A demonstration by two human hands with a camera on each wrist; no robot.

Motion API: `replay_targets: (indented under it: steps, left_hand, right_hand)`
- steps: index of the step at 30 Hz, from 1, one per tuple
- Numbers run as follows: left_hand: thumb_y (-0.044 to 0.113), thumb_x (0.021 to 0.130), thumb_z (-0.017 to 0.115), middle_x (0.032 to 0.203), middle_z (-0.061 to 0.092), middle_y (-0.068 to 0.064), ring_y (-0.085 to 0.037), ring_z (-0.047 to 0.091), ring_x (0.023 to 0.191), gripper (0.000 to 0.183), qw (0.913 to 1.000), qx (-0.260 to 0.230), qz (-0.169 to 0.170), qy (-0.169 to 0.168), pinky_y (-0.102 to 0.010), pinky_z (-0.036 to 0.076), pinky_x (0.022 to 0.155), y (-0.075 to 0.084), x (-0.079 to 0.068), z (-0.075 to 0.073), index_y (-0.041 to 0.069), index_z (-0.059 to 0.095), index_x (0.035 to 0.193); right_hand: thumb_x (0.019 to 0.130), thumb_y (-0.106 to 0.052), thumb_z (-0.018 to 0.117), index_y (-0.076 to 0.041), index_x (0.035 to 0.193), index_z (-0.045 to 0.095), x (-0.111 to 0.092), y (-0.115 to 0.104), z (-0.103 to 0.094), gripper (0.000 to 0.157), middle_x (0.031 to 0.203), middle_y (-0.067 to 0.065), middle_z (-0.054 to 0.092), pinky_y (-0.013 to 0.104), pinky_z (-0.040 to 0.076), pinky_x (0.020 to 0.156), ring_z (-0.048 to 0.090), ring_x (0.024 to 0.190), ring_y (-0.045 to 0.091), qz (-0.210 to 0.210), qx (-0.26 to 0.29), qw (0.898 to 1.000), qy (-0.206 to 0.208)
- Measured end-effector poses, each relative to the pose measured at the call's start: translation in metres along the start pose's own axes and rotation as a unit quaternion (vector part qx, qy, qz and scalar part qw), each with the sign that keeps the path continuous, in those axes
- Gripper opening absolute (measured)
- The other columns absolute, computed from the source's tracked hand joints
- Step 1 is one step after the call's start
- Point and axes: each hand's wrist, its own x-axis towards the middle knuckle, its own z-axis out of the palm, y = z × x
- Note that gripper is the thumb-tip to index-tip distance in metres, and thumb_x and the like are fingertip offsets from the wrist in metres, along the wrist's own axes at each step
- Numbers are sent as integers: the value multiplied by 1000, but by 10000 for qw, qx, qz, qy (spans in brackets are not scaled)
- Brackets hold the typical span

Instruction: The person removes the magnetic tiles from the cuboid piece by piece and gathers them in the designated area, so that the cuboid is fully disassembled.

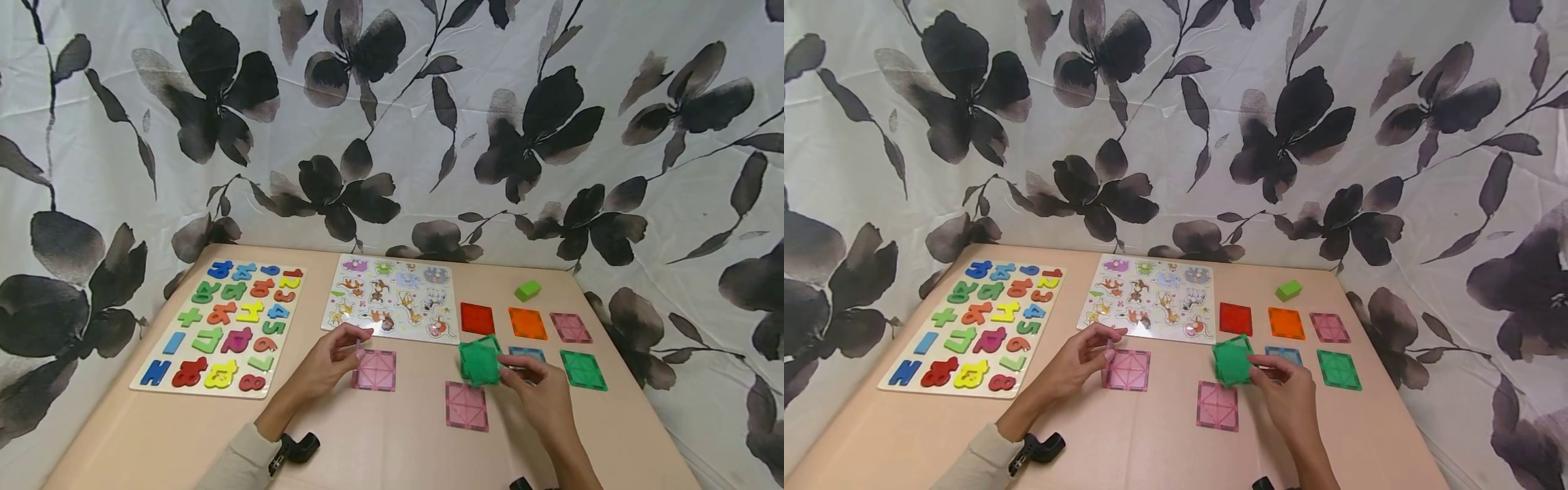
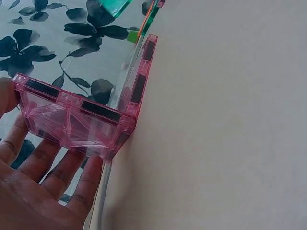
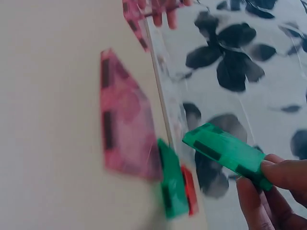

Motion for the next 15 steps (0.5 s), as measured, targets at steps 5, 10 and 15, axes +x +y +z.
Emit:
replay_targets:
  steps: [5, 10, 15]
  left_hand:
    - [2, 105, 62, 149, 56, -29, -47, 55, 141, 33, 10000, 6, -24, -26, -43, 51, 117, 0, 0, 0, -6, 54, 137]
    - [3, 105, 63, 147, 58, -28, -46, 55, 141, 33, 10000, 15, -75, -33, -41, 52, 117, 1, 0, 0, -5, 55, 137]
    - [5, 106, 63, 147, 58, -28, -46, 56, 140, 33, 10000, 37, -75, -32, -40, 52, 116, 0, 0, -1, -5, 55, 136]
  right_hand:
    - [97, -6, 77, -5, 125, 78, -14, 23, -20, 29, 121, 10, 78, 18, 63, 79, 73, 87, 8, 821, -27, 9963, 256]
    - [95, -2, 78, 0, 126, 77, -28, 45, -35, 31, 113, 4, 81, 17, 63, 76, 77, 84, 5, 1014, -9, 9935, 527]
    - [95, -3, 78, 2, 126, 76, -37, 54, -44, 32, 109, 5, 82, 18, 63, 74, 79, 82, 6, 1477, -67, 9877, 518]
